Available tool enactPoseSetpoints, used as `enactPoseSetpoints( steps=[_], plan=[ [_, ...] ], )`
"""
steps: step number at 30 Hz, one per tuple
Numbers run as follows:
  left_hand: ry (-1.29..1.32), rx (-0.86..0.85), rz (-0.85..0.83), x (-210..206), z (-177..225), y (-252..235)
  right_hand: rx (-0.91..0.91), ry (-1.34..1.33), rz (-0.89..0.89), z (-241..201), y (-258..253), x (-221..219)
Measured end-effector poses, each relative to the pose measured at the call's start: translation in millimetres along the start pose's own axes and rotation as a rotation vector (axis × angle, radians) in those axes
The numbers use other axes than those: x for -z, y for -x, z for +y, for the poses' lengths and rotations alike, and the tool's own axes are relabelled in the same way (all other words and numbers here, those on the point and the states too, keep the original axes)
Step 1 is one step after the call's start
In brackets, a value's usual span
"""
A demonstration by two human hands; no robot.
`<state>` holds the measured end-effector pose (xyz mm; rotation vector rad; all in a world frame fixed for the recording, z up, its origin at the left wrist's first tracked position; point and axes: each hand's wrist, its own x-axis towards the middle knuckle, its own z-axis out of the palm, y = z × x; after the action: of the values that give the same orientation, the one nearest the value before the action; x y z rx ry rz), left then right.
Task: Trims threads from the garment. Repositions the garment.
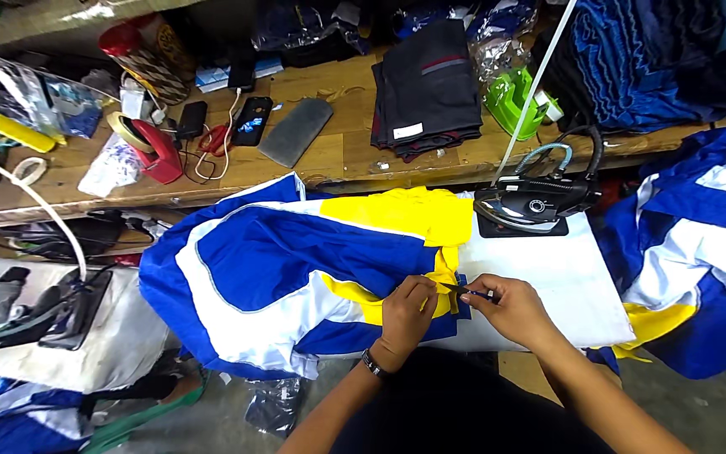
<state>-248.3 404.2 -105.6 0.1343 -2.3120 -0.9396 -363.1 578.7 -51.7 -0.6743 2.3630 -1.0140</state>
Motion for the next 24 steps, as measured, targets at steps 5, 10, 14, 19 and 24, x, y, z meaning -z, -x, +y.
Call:
enactPoseSetpoints(
  steps=[5,10,14,19,24],
  plan=[
    [0.101,0.226,-0.087,5.0,0.0,-5.5,0.088,-0.201,0.070,5.9,-13.5,-5.6],
    [0.486,0.546,-0.156,14.2,-1.7,-20.2,0.123,-0.315,-0.027,-5.9,-30.7,-30.5],
    [0.620,0.604,-0.171,16.2,-10.0,-20.5,0.115,-0.476,-0.072,-13.3,-45.3,-39.1],
    [0.634,0.733,-0.125,17.3,-7.0,-21.1,0.127,-0.213,0.153,-8.7,-55.6,-24.9],
    [0.672,0.781,-0.124,19.0,-3.3,-25.2,0.057,-0.383,0.001,-20.3,-40.9,-16.2]
  ],
)
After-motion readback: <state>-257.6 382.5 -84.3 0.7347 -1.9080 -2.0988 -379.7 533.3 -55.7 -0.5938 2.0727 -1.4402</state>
